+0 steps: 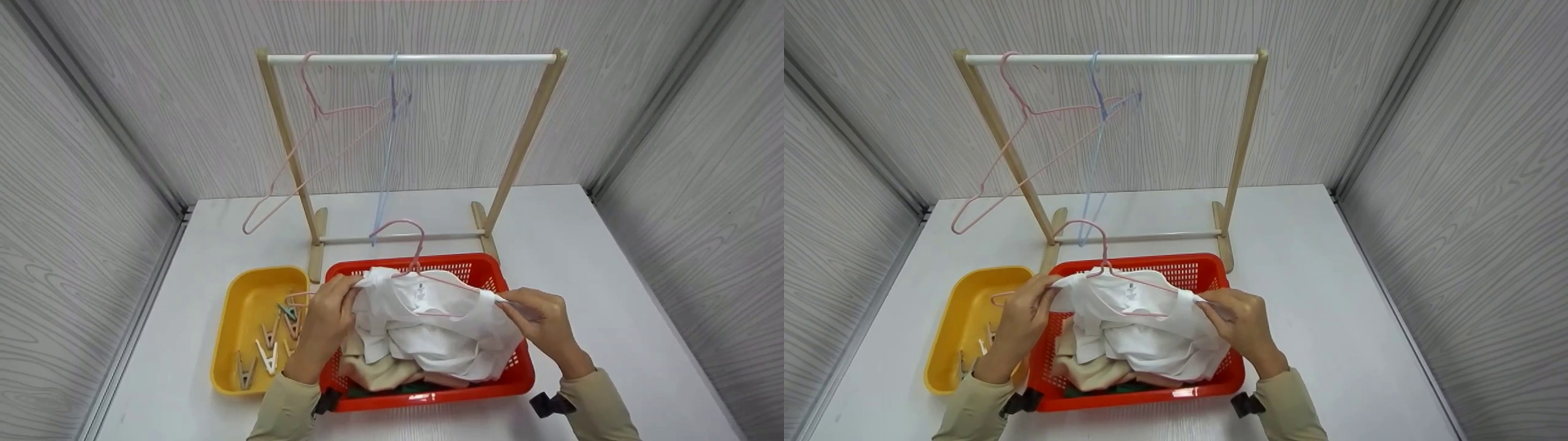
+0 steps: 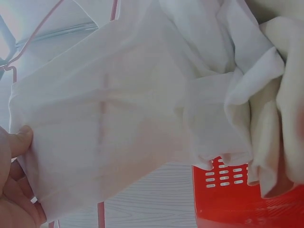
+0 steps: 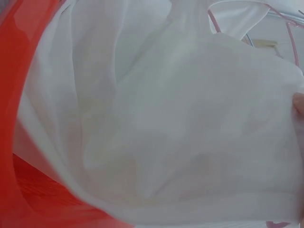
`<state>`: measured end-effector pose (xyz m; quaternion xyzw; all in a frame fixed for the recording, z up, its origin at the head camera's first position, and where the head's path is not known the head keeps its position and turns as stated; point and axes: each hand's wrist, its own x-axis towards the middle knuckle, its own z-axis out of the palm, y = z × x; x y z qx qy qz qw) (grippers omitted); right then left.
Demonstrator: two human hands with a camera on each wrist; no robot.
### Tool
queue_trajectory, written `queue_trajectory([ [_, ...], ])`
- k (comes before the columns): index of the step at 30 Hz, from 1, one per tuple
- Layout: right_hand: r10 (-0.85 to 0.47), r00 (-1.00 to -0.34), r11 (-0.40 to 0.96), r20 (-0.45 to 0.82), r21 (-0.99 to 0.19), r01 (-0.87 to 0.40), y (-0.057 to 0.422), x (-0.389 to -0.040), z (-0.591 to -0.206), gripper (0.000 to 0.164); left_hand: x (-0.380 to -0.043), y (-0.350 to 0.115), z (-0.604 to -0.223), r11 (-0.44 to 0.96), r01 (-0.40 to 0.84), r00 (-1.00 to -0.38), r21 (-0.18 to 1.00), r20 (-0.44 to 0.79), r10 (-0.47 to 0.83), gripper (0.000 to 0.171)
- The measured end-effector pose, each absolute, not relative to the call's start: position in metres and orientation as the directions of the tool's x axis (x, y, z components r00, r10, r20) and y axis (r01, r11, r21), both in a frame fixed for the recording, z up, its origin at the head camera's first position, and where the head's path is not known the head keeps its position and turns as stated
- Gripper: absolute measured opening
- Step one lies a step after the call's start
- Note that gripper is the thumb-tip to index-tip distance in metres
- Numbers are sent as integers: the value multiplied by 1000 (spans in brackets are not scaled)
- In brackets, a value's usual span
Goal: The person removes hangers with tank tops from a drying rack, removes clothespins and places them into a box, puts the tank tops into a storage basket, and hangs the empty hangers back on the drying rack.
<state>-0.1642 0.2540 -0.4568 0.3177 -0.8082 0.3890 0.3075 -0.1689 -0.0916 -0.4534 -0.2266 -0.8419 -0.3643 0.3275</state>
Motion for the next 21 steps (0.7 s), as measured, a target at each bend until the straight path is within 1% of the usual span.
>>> queue_trajectory([
  [2,-258,-621,488,740,-455,-745,257,-164,-457,32,-169,-93,-454,639,606,-693,473,708,133,12],
  [7,-212,-622,511,754,-456,-728,271,-163,-455,33,-168,-99,-456,644,583,-707,496,700,101,14],
  [13,-114,-645,566,755,-484,-667,290,-162,-454,28,-168,-104,-456,613,586,-712,530,698,77,14],
  [21,-5,-669,625,743,-520,-582,298,-158,-459,21,-165,-105,-453,579,582,-738,571,670,81,15],
])
